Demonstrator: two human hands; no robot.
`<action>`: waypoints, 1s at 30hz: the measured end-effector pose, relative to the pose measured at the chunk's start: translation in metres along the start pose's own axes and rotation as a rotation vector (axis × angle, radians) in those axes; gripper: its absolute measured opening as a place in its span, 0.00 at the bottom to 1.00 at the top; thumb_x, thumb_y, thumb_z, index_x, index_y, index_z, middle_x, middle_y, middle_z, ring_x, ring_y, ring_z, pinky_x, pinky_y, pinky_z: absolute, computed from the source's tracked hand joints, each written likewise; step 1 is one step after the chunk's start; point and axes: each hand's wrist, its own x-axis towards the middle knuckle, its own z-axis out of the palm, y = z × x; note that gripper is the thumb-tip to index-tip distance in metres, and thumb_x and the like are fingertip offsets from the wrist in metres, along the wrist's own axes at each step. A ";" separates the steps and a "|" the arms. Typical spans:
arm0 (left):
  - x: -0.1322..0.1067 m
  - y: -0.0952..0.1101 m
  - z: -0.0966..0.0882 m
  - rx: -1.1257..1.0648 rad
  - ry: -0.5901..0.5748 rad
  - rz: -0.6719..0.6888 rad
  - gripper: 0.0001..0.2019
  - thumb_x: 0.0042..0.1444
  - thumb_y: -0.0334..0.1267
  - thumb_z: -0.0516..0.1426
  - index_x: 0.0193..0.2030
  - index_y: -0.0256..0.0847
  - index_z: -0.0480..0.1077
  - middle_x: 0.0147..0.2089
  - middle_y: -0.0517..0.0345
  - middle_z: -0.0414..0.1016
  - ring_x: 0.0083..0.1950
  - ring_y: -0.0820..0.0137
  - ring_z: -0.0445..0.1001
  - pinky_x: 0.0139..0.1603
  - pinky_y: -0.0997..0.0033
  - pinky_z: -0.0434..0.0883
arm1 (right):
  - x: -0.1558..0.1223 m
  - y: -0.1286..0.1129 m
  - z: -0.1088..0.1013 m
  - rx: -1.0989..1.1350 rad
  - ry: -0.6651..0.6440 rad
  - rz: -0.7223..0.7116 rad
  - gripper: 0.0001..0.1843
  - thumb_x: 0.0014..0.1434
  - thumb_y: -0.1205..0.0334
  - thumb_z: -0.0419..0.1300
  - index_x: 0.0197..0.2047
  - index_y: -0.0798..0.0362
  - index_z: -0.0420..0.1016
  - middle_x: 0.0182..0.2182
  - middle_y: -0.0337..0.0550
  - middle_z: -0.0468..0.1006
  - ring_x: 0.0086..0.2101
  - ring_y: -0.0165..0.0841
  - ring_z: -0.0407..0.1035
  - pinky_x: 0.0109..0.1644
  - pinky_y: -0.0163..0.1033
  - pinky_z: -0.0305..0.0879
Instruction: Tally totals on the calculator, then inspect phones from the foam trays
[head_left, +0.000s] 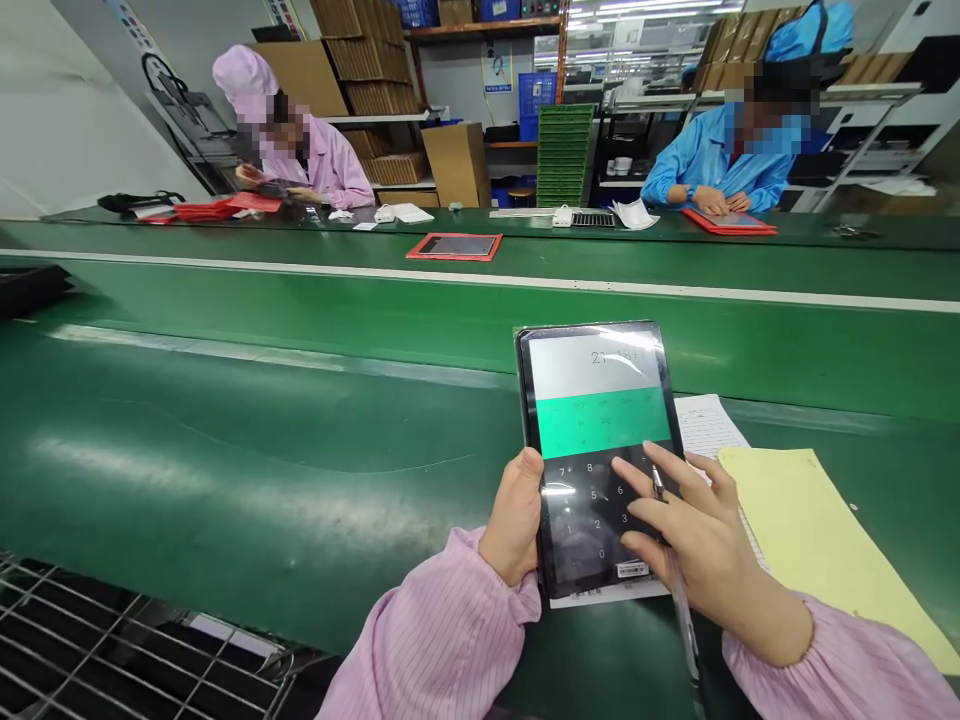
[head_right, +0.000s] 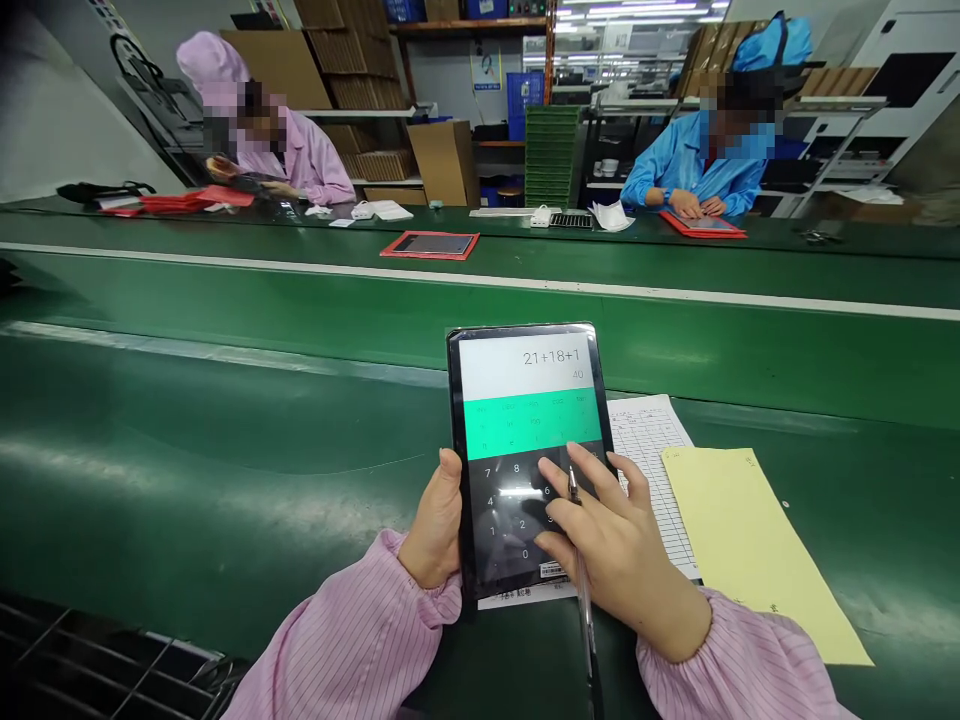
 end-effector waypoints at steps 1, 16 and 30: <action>0.000 0.001 0.000 0.015 0.010 0.004 0.30 0.34 0.63 0.64 0.29 0.34 0.72 0.35 0.43 0.78 0.44 0.48 0.76 0.43 0.53 0.73 | -0.001 0.001 -0.002 0.002 0.008 -0.005 0.10 0.68 0.63 0.49 0.33 0.51 0.64 0.40 0.49 0.80 0.49 0.44 0.68 0.51 0.51 0.55; -0.002 0.024 0.000 -0.077 0.102 0.020 0.40 0.31 0.67 0.63 0.45 0.35 0.74 0.41 0.44 0.79 0.48 0.47 0.75 0.51 0.48 0.70 | -0.014 0.014 -0.022 0.101 -0.030 -0.188 0.13 0.67 0.67 0.47 0.30 0.53 0.65 0.36 0.49 0.81 0.48 0.41 0.70 0.48 0.48 0.59; -0.001 0.016 0.002 -0.076 0.132 0.043 0.41 0.31 0.67 0.63 0.44 0.32 0.72 0.41 0.41 0.78 0.48 0.46 0.74 0.51 0.47 0.69 | -0.006 -0.004 -0.016 0.119 -0.129 -0.187 0.13 0.68 0.64 0.47 0.32 0.53 0.65 0.41 0.48 0.79 0.49 0.41 0.68 0.49 0.48 0.58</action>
